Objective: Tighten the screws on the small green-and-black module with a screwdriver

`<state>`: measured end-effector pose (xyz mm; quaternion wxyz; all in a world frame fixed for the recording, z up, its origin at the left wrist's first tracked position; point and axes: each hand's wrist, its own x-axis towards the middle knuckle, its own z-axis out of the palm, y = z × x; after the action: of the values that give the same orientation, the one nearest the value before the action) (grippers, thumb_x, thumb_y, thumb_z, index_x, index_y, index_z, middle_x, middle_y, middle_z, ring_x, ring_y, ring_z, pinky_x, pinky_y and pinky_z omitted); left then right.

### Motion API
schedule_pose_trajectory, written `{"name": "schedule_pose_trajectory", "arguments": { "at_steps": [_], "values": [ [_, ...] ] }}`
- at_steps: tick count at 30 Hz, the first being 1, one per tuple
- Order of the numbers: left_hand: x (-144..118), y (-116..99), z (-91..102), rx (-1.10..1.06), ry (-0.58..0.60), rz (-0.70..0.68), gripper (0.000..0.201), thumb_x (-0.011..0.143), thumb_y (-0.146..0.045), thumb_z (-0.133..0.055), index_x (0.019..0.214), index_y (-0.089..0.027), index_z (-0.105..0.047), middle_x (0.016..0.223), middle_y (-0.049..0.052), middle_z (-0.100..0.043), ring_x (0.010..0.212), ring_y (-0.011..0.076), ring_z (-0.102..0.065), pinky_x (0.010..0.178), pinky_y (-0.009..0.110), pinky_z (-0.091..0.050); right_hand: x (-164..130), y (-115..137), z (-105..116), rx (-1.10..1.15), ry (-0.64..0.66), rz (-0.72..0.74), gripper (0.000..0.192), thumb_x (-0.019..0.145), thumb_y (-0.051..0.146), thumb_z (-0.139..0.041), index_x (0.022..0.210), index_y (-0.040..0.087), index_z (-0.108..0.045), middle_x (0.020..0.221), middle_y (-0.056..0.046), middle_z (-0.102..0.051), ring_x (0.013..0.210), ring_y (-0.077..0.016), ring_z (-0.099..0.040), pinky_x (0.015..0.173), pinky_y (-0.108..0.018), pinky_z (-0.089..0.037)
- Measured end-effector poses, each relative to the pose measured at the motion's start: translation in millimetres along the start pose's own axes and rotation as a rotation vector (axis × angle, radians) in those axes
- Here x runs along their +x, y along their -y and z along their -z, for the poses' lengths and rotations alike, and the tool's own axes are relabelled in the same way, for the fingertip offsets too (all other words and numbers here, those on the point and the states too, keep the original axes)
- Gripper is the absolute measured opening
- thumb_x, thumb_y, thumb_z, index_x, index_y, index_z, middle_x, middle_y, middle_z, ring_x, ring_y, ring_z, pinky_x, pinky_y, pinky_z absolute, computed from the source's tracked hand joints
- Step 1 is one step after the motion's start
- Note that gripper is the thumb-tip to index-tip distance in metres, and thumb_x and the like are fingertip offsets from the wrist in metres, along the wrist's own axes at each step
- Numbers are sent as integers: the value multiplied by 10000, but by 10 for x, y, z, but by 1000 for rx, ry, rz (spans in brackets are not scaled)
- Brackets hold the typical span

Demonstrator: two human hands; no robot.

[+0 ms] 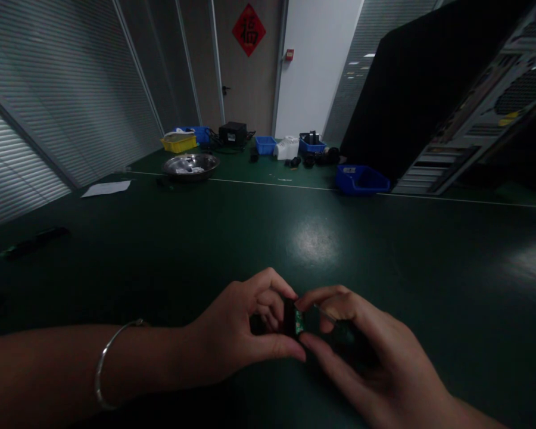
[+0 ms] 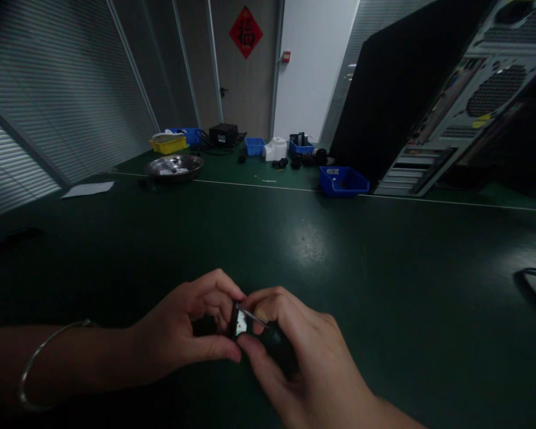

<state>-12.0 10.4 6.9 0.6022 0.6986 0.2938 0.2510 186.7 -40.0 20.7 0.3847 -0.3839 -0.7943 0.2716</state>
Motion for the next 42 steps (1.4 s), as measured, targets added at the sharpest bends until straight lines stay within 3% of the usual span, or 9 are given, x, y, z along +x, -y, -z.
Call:
{"name": "schedule_pose_trajectory", "arguments": {
  "at_steps": [5, 9, 18, 28, 42],
  "values": [
    [-9, -28, -16, 6, -8, -43, 383, 758, -261, -747, 1028, -167, -493, 829, 16, -636, 761, 143, -611, 705, 289, -492, -23, -5, -11, -19, -45, 15, 221, 846, 58, -557, 910, 250, -466, 956, -1, -667, 842, -127, -678, 693, -202, -540],
    [-22, -73, -28, -1, 6, -71, 260, 874, -268, -597, 1071, -163, -464, 881, 60, -639, 799, 167, -635, 714, 313, -508, -19, 4, -10, -37, -74, 41, 215, 847, 67, -573, 900, 252, -476, 982, 0, -677, 856, -119, -688, 695, -179, -543],
    [-23, -108, -58, -119, 36, -199, 232, 873, -43, -488, 1055, -185, -463, 881, -6, -592, 832, 97, -629, 760, 231, -498, 0, 18, -33, -82, -70, 100, 208, 849, 72, -607, 898, 251, -512, 1020, -2, -715, 886, -120, -709, 706, -160, -554],
    [-38, 3, -8, -129, -46, -148, 215, 845, -78, -545, 1025, -186, -496, 916, 23, -609, 862, 127, -610, 800, 282, -493, -5, 34, 44, -108, -104, 86, 204, 843, 65, -590, 898, 254, -539, 1020, -41, -732, 914, -160, -718, 705, -200, -584],
    [10, 8, 21, -321, -7, -46, 152, 854, -117, -574, 995, -159, -537, 894, 27, -616, 823, 119, -605, 778, 303, -468, 3, -2, 93, -108, -103, 30, 186, 863, 71, -538, 933, 244, -534, 1019, -54, -708, 893, -168, -704, 707, -238, -583]
  ]
}}
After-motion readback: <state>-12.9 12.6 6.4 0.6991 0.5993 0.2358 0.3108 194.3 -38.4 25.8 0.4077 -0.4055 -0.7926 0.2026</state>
